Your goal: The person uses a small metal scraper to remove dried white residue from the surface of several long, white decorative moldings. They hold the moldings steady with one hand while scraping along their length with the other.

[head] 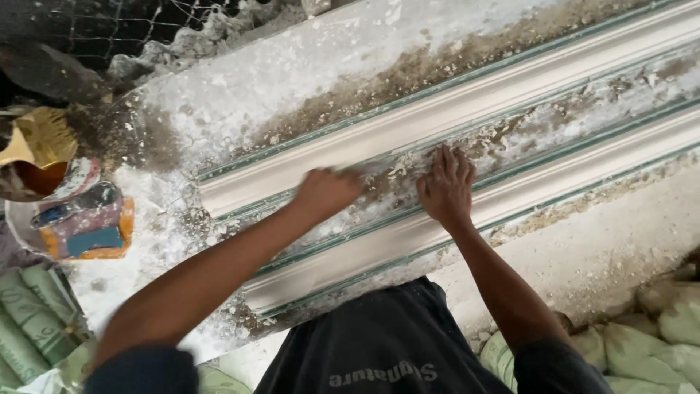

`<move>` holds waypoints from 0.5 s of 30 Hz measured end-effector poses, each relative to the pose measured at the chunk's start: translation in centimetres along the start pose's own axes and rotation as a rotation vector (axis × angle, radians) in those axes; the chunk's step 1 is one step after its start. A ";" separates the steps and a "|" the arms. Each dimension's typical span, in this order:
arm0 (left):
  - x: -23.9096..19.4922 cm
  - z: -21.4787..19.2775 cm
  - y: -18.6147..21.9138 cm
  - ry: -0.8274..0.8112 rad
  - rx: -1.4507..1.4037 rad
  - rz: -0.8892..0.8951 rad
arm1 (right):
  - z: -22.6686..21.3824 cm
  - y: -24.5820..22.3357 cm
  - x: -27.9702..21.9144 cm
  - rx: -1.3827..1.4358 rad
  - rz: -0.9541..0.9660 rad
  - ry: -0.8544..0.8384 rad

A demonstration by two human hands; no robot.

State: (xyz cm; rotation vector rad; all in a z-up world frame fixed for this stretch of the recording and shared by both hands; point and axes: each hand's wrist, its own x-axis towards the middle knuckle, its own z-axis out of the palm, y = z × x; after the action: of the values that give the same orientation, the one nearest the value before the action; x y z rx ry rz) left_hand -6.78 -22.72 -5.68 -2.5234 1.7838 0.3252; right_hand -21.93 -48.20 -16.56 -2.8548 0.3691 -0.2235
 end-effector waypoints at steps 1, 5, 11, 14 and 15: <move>4.1 1.4 1.5 0.001 -0.004 0.007 | 0.0 -0.1 -0.2 -0.006 0.006 -0.002; 18.5 4.7 6.7 0.302 -0.265 0.008 | 0.3 0.3 0.0 -0.070 0.023 -0.013; 17.3 4.6 4.7 0.211 -0.184 -0.079 | -0.3 0.0 0.2 0.011 0.012 -0.029; 7.8 1.8 0.1 -0.004 -0.219 -0.220 | -0.2 -0.1 0.1 0.049 0.032 -0.018; 4.4 0.6 -1.4 -0.117 -0.256 -0.291 | -0.2 0.0 0.2 0.017 0.054 -0.050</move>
State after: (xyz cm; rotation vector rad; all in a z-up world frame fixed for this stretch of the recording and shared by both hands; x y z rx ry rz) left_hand -4.11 -26.24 -7.28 -2.8151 1.3869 0.7087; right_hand -21.80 -48.29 -16.33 -2.8237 0.4312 -0.1440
